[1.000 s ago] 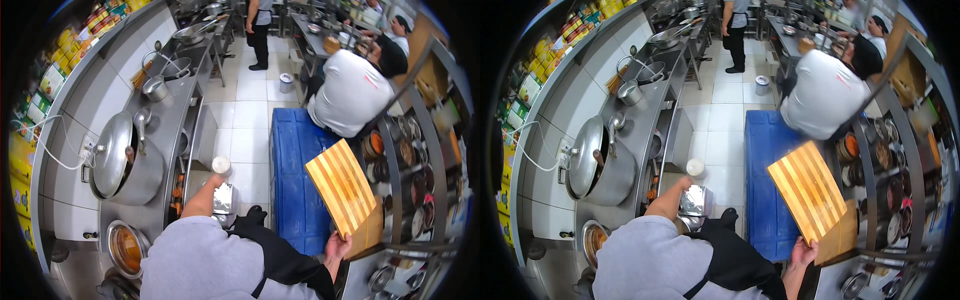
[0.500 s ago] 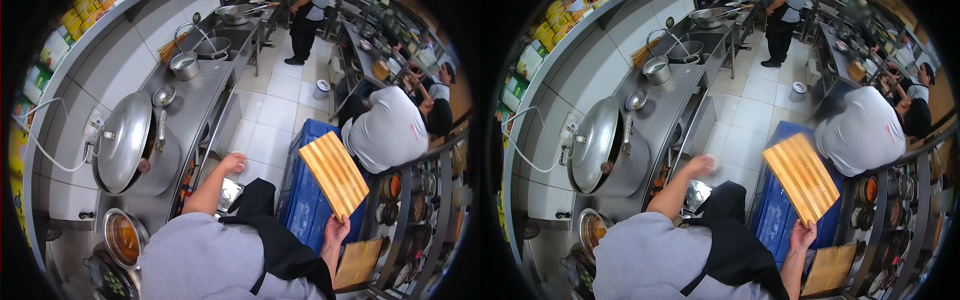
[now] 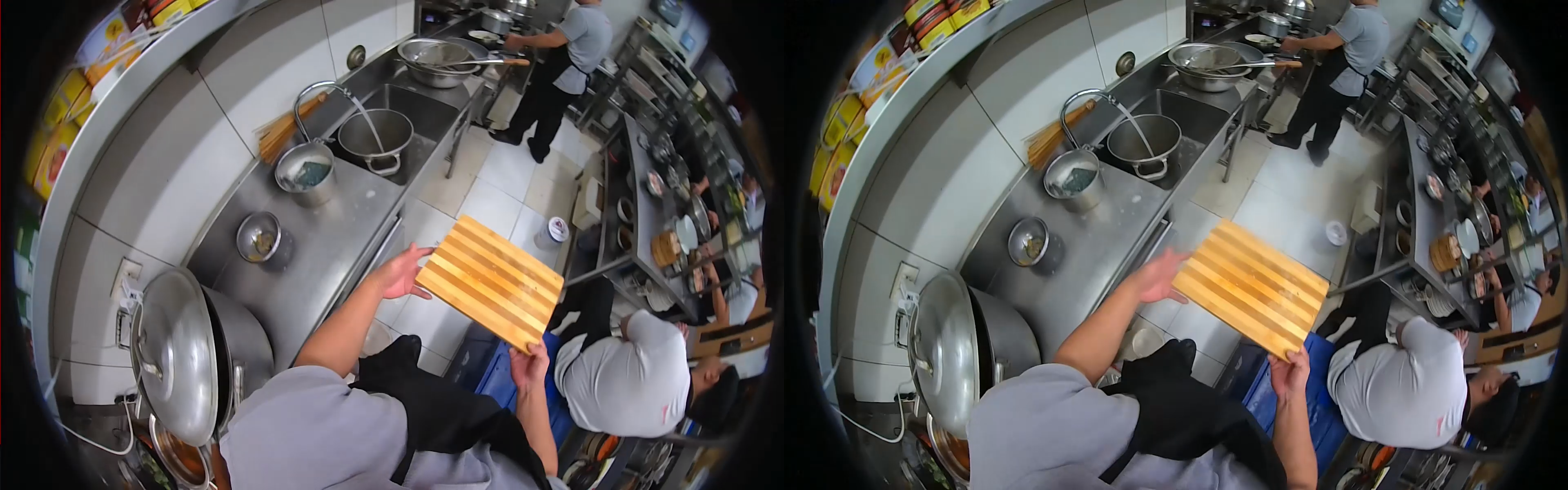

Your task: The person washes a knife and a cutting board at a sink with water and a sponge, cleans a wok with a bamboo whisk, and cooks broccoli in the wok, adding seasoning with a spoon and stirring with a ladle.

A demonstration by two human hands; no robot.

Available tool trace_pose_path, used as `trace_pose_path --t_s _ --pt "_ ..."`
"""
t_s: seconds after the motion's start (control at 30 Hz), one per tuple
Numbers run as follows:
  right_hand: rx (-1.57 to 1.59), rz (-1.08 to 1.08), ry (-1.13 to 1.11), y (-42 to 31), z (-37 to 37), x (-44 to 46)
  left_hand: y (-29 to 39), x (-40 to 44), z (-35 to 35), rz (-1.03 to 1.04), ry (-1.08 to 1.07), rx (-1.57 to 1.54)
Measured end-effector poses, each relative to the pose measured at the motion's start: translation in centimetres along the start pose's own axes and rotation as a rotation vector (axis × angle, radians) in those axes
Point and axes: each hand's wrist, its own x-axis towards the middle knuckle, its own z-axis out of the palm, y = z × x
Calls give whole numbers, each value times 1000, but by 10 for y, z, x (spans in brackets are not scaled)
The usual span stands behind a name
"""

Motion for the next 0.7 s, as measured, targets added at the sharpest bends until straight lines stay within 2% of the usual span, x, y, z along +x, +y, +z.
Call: trace_pose_path --t_s 0.13,0.27,0.33,0.4,0.43,0.5,0.57,0.6,0.7 --pt "-32 174 -200 -3 51 110 42 -15 -45 276 127 -86" --pt "-110 441 -494 18 103 231 58 -48 -75 369 119 -289" --pt "-144 599 -590 37 136 284 52 -64 -78 532 525 -211" --pt "-179 761 -640 55 173 326 52 -75 -65 693 542 -452" --pt "-172 825 -704 66 190 347 51 -76 -52 774 667 -441" --pt "-443 959 -859 90 213 407 38 -76 -26 924 882 -400" --pt "-470 865 -746 130 234 467 26 -76 -8 1062 1028 -369" --pt "-455 834 -554 140 254 489 18 -75 4 1118 1091 -381" --pt "-987 590 -316 180 306 558 24 -64 50 1174 1254 -392"
